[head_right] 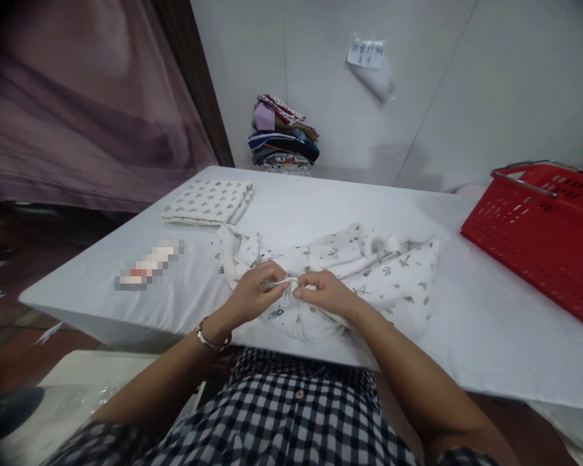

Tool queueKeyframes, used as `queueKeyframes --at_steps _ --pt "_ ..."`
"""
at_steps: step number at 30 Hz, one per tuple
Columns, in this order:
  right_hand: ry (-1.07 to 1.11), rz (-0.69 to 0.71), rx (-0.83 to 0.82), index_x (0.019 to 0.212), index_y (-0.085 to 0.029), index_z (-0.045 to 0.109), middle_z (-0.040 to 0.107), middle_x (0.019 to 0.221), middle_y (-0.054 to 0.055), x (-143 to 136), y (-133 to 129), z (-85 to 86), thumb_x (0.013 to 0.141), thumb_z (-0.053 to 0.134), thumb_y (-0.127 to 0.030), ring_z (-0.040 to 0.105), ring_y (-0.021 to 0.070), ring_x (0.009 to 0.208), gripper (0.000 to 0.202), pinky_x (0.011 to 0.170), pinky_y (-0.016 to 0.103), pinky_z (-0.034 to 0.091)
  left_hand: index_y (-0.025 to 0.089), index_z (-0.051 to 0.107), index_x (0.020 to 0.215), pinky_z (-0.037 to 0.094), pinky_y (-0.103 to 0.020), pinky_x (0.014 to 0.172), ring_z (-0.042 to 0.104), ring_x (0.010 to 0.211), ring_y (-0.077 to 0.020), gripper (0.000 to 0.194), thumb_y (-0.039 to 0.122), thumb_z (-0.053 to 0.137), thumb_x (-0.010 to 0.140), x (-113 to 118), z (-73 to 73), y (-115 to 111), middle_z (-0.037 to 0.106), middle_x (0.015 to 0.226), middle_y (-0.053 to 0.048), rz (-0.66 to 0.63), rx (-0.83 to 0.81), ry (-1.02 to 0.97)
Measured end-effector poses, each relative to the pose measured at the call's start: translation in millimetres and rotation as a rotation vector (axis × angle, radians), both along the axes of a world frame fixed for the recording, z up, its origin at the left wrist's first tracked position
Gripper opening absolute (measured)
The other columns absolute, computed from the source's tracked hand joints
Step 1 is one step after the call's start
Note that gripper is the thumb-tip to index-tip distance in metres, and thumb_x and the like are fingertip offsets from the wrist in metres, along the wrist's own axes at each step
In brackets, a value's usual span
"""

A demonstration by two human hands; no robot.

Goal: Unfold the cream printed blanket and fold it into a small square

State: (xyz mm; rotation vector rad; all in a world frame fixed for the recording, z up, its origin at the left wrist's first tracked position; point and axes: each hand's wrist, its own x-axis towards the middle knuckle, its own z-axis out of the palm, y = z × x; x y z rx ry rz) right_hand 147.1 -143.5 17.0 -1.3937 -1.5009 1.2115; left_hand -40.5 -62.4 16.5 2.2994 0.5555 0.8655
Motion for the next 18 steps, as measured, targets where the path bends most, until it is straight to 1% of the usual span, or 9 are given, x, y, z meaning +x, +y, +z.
queueKeyframes --at_steps 3,6,8,9,11,12,14,16,18 --pt "0.008 -0.022 0.017 0.078 -0.018 0.066 0.057 0.07 -0.001 -1.0 0.7 -0.4 0.073 0.064 -0.044 0.048 0.0114 0.064 0.027 0.06 0.023 0.037 0.019 0.047 0.07 0.039 -0.027 0.064 0.048 0.07 -0.0129 0.013 0.019 0.054 0.081 1.0 -0.1 -0.5 0.052 0.072 0.001 0.008 -0.001 0.019" --pt "-0.013 -0.045 0.033 0.074 -0.017 0.065 0.054 0.065 -0.003 -0.4 1.8 -1.9 0.075 0.062 -0.044 0.045 0.01 0.061 0.027 0.059 0.023 0.035 0.018 0.048 0.07 0.04 -0.027 0.065 0.049 0.071 -0.0129 0.013 0.021 0.055 0.08 1.5 0.5 -0.1 0.053 0.073 0.0 0.013 -0.012 0.028" --pt "-0.034 -0.05 0.044 0.073 -0.017 0.065 0.053 0.063 -0.003 0.9 2.5 -3.2 0.076 0.061 -0.044 0.045 0.0097 0.059 0.028 0.058 0.022 0.035 0.019 0.051 0.076 0.041 -0.027 0.065 0.051 0.071 -0.013 0.008 0.023 0.057 0.08 1.2 2.6 1.3 0.055 0.075 0.0 0.02 -0.06 0.042" --pt "-0.047 -0.049 0.051 0.074 -0.017 0.065 0.053 0.064 -0.003 1.5 2.8 -3.9 0.077 0.06 -0.044 0.045 0.0098 0.059 0.027 0.058 0.022 0.035 0.019 0.054 0.082 0.042 -0.027 0.065 0.052 0.072 -0.0132 0.008 0.024 0.059 0.079 1.1 4.2 2.5 0.057 0.077 0.0 0.016 -0.095 0.054" --pt "-0.084 -0.049 0.072 0.074 -0.017 0.066 0.055 0.064 -0.003 1.7 3.1 -5.3 0.077 0.06 -0.043 0.046 0.0102 0.06 0.026 0.058 0.023 0.035 0.021 0.057 0.099 0.044 -0.026 0.065 0.055 0.076 -0.0138 0.024 0.029 0.064 0.077 1.4 8.4 5.4 0.06 0.086 -0.001 -0.029 -0.156 0.082" --pt "-0.104 -0.05 0.085 0.074 -0.017 0.066 0.056 0.065 -0.002 1.3 3.3 -5.6 0.077 0.06 -0.042 0.047 0.0105 0.061 0.026 0.059 0.023 0.036 0.022 0.058 0.103 0.045 -0.026 0.066 0.056 0.078 -0.0143 0.029 0.032 0.065 0.076 1.9 10.5 6.9 0.061 0.091 -0.002 -0.073 -0.173 0.104" --pt "-0.138 -0.043 0.107 0.074 -0.017 0.067 0.058 0.066 -0.002 -0.2 3.3 -4.5 0.077 0.06 -0.041 0.05 0.0114 0.063 0.025 0.06 0.023 0.037 0.023 0.062 0.099 0.046 -0.026 0.065 0.058 0.079 -0.0149 0.026 0.037 0.065 0.077 4.0 14.7 10.4 0.064 0.092 -0.002 -0.176 -0.18 0.167" --pt "-0.162 -0.027 0.13 0.076 -0.019 0.069 0.062 0.069 -0.001 0.3 2.7 1.6 0.078 0.06 -0.039 0.054 0.0129 0.067 0.022 0.063 0.024 0.04 0.022 0.065 0.087 0.045 -0.025 0.063 0.059 0.075 -0.0146 0.019 0.039 0.062 0.079 6.2 19.8 16.1 0.065 0.085 -0.001 -0.245 -0.175 0.233" --pt "-0.211 -0.021 0.161 0.081 -0.021 0.071 0.067 0.077 0.0 8.6 0.4 15.5 0.079 0.06 -0.037 0.057 0.0146 0.073 0.02 0.068 0.026 0.042 0.02 0.065 0.079 0.044 -0.024 0.061 0.058 0.071 -0.0137 0.019 0.039 0.062 0.08 6.4 28.9 27.6 0.064 0.077 0.0 -0.227 -0.157 0.248"
